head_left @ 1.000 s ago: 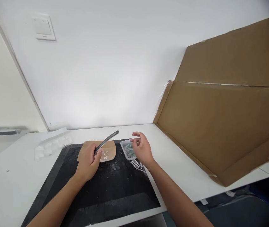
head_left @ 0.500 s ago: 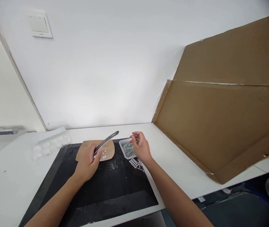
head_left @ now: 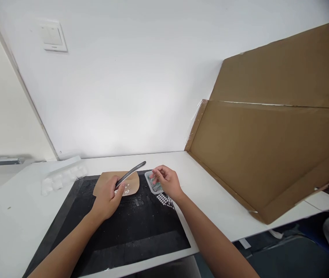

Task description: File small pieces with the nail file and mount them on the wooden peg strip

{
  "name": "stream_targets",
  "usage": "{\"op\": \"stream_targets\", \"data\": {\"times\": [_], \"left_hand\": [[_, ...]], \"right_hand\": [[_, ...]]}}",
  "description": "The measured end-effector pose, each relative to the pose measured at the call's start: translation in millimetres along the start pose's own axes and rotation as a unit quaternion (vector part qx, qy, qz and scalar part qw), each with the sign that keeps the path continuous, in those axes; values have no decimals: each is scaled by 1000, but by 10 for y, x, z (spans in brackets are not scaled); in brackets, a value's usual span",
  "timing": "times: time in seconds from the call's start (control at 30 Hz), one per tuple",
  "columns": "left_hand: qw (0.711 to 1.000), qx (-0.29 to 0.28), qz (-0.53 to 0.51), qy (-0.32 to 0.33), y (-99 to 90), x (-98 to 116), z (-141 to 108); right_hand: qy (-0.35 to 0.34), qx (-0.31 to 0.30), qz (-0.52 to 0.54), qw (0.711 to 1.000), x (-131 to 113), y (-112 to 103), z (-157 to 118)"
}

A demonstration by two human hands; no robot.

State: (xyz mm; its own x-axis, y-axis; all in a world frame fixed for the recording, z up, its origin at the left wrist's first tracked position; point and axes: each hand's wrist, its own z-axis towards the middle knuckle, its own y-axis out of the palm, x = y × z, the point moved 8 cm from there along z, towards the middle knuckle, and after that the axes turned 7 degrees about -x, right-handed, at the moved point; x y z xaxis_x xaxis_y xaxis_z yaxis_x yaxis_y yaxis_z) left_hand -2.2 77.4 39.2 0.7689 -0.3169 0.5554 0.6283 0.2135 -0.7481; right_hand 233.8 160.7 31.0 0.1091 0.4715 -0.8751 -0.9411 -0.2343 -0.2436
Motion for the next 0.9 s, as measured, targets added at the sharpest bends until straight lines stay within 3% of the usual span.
{"op": "stream_targets", "data": {"times": [0.4,0.67,0.9], "left_hand": [[999,-39,-7,33,101,39,-12],[999,-30,6,38,81,61,-15],[999,-30,5,24,86,25,1]], "right_hand": [[21,15,-27,999,8,-58,-13],[19,41,-29,999,2,-91,4],[41,7,-6,999,77,-70,39]]}}
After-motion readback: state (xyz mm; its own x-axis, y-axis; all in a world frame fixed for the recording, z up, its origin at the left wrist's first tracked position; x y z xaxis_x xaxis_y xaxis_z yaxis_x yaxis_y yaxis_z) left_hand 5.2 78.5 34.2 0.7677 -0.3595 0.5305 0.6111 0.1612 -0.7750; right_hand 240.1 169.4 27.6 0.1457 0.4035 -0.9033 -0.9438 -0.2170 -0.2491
